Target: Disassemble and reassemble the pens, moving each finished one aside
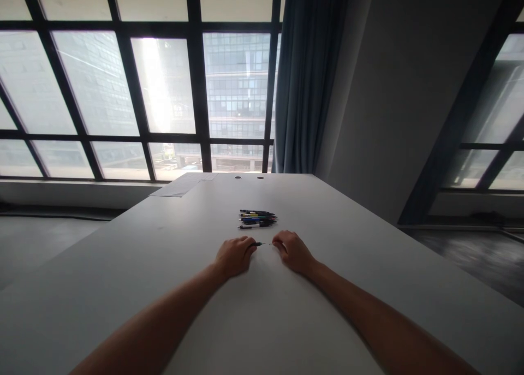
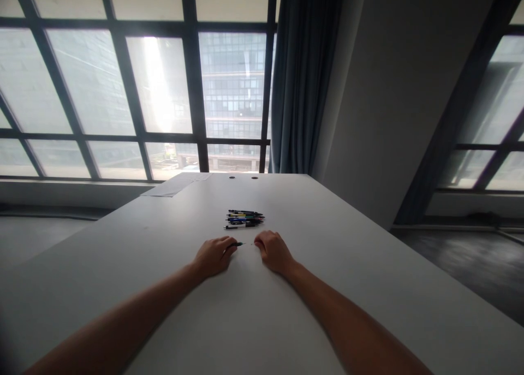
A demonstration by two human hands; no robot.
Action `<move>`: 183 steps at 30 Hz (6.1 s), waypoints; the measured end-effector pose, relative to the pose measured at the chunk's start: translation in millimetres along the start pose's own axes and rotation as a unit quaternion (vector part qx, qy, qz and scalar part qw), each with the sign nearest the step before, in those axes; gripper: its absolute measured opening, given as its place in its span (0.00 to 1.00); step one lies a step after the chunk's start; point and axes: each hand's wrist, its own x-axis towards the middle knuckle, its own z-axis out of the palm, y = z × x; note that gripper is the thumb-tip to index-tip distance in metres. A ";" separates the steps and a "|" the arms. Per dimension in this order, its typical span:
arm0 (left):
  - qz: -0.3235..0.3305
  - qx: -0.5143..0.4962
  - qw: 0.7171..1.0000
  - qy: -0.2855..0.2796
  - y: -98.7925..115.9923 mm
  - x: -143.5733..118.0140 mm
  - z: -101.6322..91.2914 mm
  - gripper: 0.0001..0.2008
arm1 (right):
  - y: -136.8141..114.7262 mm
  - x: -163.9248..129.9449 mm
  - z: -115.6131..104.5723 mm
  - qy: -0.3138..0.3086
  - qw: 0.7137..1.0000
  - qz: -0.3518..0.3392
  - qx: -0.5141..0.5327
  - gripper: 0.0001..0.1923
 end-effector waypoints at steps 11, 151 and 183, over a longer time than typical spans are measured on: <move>-0.008 0.004 1.000 -0.010 0.6 0.1 0.0 0.14 | -8.0 -0.6 -3.6 0.040 0.994 -0.097 -0.023 0.09; 0.100 -0.054 0.993 0.015 -4.6 -0.5 3.6 0.14 | -20.1 -4.7 1.8 0.062 0.991 -0.084 0.080 0.02; 0.087 -0.029 0.996 -0.004 -4.4 0.2 4.8 0.11 | -25.2 -5.0 -5.1 -0.007 0.995 -0.101 0.004 0.14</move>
